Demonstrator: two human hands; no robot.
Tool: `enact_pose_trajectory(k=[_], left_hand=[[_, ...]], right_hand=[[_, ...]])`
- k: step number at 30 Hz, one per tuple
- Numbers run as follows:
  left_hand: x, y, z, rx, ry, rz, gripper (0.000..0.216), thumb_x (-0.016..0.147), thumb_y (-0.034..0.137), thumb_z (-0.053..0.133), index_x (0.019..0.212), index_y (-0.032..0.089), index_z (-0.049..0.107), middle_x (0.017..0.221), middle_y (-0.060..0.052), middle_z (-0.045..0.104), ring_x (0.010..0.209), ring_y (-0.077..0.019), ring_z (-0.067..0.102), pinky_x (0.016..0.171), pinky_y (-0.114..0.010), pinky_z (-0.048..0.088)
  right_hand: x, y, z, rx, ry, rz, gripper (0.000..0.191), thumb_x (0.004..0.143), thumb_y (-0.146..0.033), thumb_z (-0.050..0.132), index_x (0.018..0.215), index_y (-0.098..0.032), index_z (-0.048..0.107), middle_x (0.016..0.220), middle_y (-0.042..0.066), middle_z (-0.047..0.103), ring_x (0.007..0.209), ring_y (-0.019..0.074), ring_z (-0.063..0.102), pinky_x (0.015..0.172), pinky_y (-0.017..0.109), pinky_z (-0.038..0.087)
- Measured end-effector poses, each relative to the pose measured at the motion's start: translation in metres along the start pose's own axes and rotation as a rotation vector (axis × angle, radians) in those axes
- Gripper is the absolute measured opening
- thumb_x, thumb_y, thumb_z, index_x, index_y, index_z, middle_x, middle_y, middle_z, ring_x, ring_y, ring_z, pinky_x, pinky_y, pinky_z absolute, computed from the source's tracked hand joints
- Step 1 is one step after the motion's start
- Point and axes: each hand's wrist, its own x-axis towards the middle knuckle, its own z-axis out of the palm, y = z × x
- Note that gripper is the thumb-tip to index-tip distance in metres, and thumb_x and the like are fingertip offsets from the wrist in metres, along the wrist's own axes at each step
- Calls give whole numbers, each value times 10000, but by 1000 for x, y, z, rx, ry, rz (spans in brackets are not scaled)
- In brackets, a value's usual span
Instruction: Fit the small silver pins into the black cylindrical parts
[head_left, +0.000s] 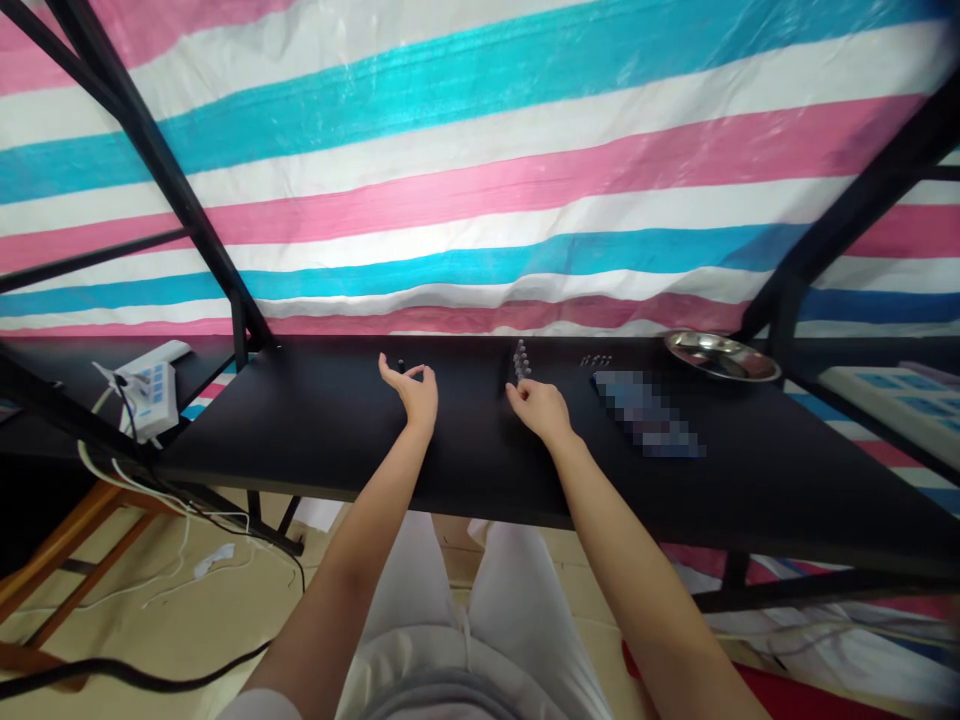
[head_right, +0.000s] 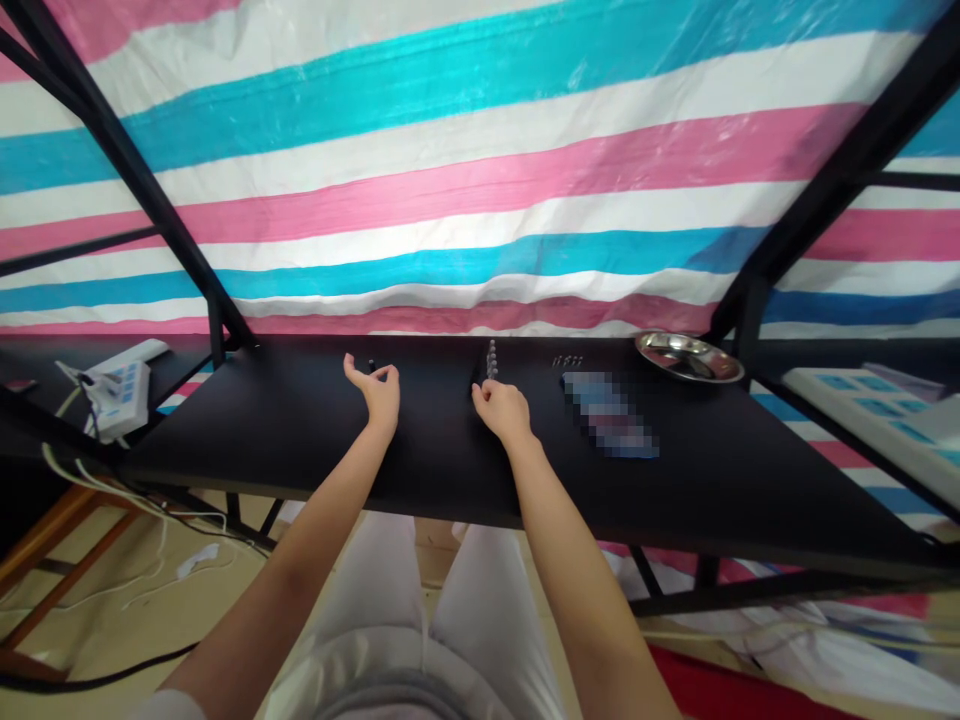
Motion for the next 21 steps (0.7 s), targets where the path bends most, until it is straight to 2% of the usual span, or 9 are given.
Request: enact_pose_trajectory(k=[2, 4, 7, 9, 10, 14, 17, 21], left_hand=[[6, -1, 0, -61, 14, -128, 857, 736, 100, 544, 1378, 219, -11, 1235, -167, 457, 793, -99, 604, 691, -221, 476], [12, -4, -1, -101, 17, -222, 866, 725, 98, 556, 1376, 214, -3, 1220, -173, 483, 765, -113, 619, 611, -212, 488], [17, -9, -1, -137, 25, -273, 851, 712, 95, 576, 1360, 251, 48, 1390, -206, 302, 854, -150, 632, 539, -195, 503], [18, -10, -1, -156, 20, -290, 817, 723, 86, 568, 1347, 274, 74, 1459, -188, 167, 992, -175, 602, 569, -186, 520], [18, -10, 0, -172, 17, -300, 801, 730, 70, 558, 1342, 276, 83, 1468, -175, 154, 1067, -182, 569, 612, -183, 525], [19, -11, 1, -269, 27, -335, 753, 731, -31, 513, 1329, 214, 126, 1423, -174, 286, 1224, -165, 445, 828, -188, 478], [19, -13, 2, -277, 8, -351, 704, 740, -44, 507, 1314, 180, 167, 1350, -185, 396, 1161, -149, 504, 896, -221, 442], [18, -15, 1, -241, -16, -311, 603, 760, 54, 574, 1264, 171, 264, 1144, -147, 582, 1022, -145, 589, 885, -276, 443]], right_hand=[[-1, 0, 0, 5, 12, -6, 345, 820, -384, 427, 525, -213, 480, 546, 33, 556, 577, 169, 524, 540, 268, 275], [-1, -1, 0, 10, 23, -11, 345, 818, -382, 424, 521, -214, 474, 535, 31, 547, 570, 166, 516, 542, 270, 272], [-2, -1, 0, 17, 34, -17, 345, 813, -381, 422, 514, -214, 466, 523, 29, 532, 551, 157, 499, 537, 270, 268], [-2, 0, 1, 23, 43, -20, 349, 809, -385, 420, 507, -213, 457, 516, 28, 523, 539, 152, 486, 530, 268, 264], [-2, 0, 2, 27, 48, -21, 351, 806, -387, 422, 503, -212, 451, 513, 26, 518, 533, 150, 479, 527, 267, 260], [-1, 2, 5, 50, 63, -30, 348, 793, -382, 437, 493, -207, 417, 498, 15, 495, 511, 139, 446, 520, 261, 240], [-1, 2, 5, 71, 81, -39, 353, 786, -383, 445, 486, -206, 389, 481, 7, 470, 496, 130, 420, 514, 257, 228], [-2, 0, 4, 116, 124, -90, 370, 790, -384, 436, 475, -208, 354, 454, -4, 431, 468, 118, 385, 508, 252, 233]])
